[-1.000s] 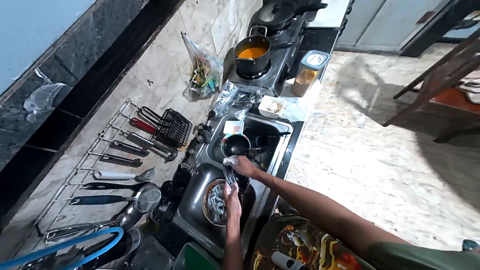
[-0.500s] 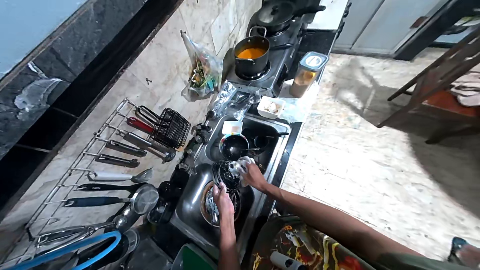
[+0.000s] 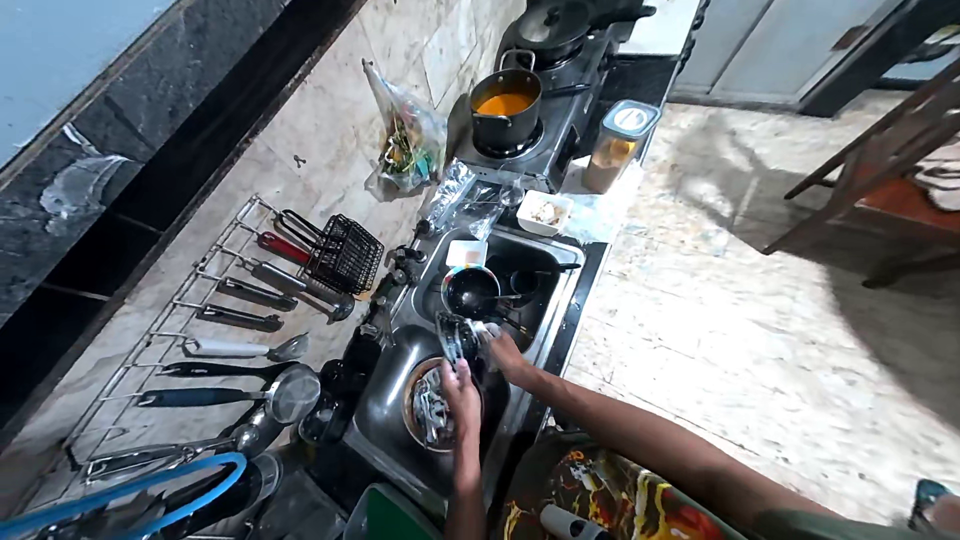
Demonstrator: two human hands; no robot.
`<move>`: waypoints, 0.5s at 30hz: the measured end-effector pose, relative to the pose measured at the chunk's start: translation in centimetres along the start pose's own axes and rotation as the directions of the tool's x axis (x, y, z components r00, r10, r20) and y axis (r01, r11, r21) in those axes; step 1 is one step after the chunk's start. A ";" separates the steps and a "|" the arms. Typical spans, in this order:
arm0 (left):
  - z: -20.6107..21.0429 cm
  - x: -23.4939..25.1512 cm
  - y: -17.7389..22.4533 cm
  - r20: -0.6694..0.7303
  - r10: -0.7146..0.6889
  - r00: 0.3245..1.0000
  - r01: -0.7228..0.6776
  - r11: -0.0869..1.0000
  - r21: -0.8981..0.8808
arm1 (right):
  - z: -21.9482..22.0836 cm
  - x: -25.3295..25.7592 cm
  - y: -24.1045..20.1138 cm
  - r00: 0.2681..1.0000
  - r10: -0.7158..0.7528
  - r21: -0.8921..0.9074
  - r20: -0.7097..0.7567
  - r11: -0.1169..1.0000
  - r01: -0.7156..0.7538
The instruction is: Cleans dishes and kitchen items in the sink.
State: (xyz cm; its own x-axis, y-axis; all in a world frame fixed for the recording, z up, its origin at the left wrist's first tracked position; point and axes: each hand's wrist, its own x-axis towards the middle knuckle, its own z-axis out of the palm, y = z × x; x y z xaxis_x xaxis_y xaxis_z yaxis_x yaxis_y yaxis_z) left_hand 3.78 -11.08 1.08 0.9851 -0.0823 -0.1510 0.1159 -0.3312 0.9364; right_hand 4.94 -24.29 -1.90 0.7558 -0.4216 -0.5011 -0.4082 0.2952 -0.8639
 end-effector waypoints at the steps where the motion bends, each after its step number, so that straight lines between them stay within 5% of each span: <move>1: 0.2 -0.3 -0.1 0.038 0.046 0.998 -0.051 0.986 0.157 | 0.0 0.0 -0.7 0.996 0.085 0.107 0.032 0.990 -0.088; 4: 0.3 -0.6 -1.3 0.182 0.249 0.951 -0.306 0.836 0.456 | -1.2 0.5 -1.3 0.965 0.176 0.310 0.193 0.923 -0.230; 7: 0.1 0.1 -2.9 0.315 0.467 0.827 -0.560 0.624 0.545 | -2.3 0.2 -0.8 0.939 0.097 0.333 0.329 0.919 -0.211; 9: -0.3 0.7 -3.4 0.396 0.485 0.780 -0.621 0.516 0.591 | -2.9 0.3 -0.4 0.934 0.073 0.322 0.350 0.927 -0.193; 15: -1.4 1.4 -4.2 0.483 0.398 0.780 -0.618 0.369 0.694 | -4.8 1.5 -0.6 0.938 0.106 0.085 0.329 0.986 -0.141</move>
State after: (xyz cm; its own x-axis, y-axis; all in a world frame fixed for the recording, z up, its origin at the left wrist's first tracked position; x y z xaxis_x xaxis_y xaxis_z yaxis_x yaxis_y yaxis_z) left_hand 4.82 -8.46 -2.60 0.7530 -0.6502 0.1013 -0.6544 -0.7236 0.2194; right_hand 3.88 -29.23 -2.42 0.8346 -0.0821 -0.5447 -0.4657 0.4229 -0.7774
